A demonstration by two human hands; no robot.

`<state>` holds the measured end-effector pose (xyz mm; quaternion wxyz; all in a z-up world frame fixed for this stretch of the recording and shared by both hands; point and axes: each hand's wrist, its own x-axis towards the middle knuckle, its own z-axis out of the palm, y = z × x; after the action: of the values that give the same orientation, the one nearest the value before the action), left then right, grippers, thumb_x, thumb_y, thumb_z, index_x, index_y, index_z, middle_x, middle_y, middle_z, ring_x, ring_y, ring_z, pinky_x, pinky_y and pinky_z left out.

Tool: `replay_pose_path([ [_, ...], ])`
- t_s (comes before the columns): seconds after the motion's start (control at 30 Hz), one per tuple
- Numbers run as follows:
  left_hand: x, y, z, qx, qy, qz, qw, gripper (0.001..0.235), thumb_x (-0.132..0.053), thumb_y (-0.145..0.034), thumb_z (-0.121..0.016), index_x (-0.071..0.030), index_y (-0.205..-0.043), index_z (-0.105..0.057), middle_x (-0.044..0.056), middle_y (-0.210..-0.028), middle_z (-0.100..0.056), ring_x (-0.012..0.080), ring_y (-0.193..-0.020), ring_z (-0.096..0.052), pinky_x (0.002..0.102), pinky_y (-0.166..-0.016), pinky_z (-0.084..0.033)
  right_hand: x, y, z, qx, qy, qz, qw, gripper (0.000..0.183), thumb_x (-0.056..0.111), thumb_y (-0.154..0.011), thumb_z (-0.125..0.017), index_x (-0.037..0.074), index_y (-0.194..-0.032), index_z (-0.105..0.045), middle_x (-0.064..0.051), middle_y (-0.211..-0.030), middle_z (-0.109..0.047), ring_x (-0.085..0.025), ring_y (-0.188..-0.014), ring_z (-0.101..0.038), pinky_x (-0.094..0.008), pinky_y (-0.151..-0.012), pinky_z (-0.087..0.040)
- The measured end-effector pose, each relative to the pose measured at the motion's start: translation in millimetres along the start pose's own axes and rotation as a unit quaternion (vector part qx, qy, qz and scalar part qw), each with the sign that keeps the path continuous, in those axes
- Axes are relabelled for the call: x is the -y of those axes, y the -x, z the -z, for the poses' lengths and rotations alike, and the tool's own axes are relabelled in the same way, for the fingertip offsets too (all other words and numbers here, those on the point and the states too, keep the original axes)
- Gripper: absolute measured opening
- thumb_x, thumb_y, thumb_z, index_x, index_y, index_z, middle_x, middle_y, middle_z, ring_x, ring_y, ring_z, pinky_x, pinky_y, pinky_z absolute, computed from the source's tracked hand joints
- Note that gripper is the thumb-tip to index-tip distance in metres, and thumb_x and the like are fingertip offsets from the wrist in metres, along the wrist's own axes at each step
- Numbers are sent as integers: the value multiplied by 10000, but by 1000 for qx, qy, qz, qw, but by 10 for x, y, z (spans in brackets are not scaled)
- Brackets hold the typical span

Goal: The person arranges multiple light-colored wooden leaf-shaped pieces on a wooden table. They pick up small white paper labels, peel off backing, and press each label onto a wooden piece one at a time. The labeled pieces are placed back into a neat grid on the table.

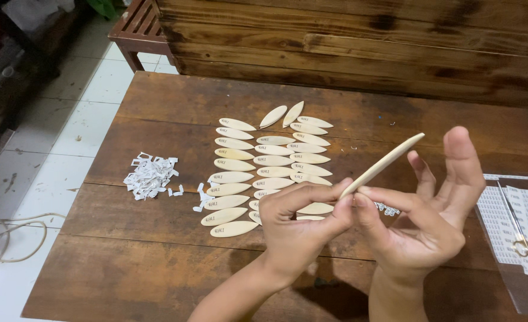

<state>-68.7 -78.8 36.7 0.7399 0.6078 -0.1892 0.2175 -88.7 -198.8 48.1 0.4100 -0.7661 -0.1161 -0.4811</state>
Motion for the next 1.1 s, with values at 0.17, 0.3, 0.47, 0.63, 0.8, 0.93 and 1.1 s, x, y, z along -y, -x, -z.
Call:
replay_pose_path([
  [0.17,11,15,10,-1,-19,-39,999,224,-88,-841,-845,-78,-1051,-766,107,-937,-800,132,-784,-760,228,-724,-618,6,16,5,-3,12,-6,1000,126,150,-894,-819,70,-904,-722,-203,-1667,-305,-342,-1612,-339,-490,-1183,-534],
  [0.3,18,7,19,-2,-40,-82,996,241,-53,-848,-846,-69,-1071,-756,113,-945,-797,137,-773,-762,233,-724,-630,-7,22,5,-4,19,0,1000,113,141,-906,-814,68,-902,-727,-205,-1651,-310,-341,-1581,-357,-476,-1150,-514],
  [0.47,57,1,19,-19,-61,-114,991,271,-10,-843,-847,-77,-1088,-751,100,-904,-792,132,-740,-746,235,-704,-622,-18,31,-6,-15,45,14,999,87,171,-934,-730,88,-912,-744,-202,-1641,-326,-355,-1583,-361,-493,-1131,-512],
  [0.63,95,-19,10,-38,-73,-125,989,309,27,-826,-844,-70,-1102,-746,108,-959,-797,141,-799,-776,235,-756,-661,16,19,16,5,77,43,996,218,183,-952,-615,39,-962,-777,-257,-1627,-308,-371,-1537,-376,-492,-1133,-488],
  [0.8,170,-55,12,-49,-89,-149,984,312,34,-834,-857,-77,-1103,-744,96,-903,-788,116,-733,-730,234,-700,-626,-9,18,-9,29,110,64,991,260,143,-970,-578,27,-1035,-801,-298,-1619,-324,-405,-1515,-411,-487,-1112,-470],
  [0.93,187,-98,19,-47,-81,-135,986,285,38,-820,-852,-48,-1071,-748,118,-950,-793,143,-798,-771,241,-753,-657,4,21,-78,27,119,69,990,230,117,-970,-602,35,-1036,-806,-292,-1609,-351,-424,-1494,-451,-487,-1077,-480],
  [1.1,214,-142,1,-60,-72,-54,994,185,3,-811,-827,-72,-975,-785,67,-935,-802,99,-815,-762,217,-750,-635,8,8,-155,33,163,59,984,253,129,-1031,-607,28,-1111,-825,-263,-1634,-360,-385,-1428,-475,-489,-1029,-474],
])
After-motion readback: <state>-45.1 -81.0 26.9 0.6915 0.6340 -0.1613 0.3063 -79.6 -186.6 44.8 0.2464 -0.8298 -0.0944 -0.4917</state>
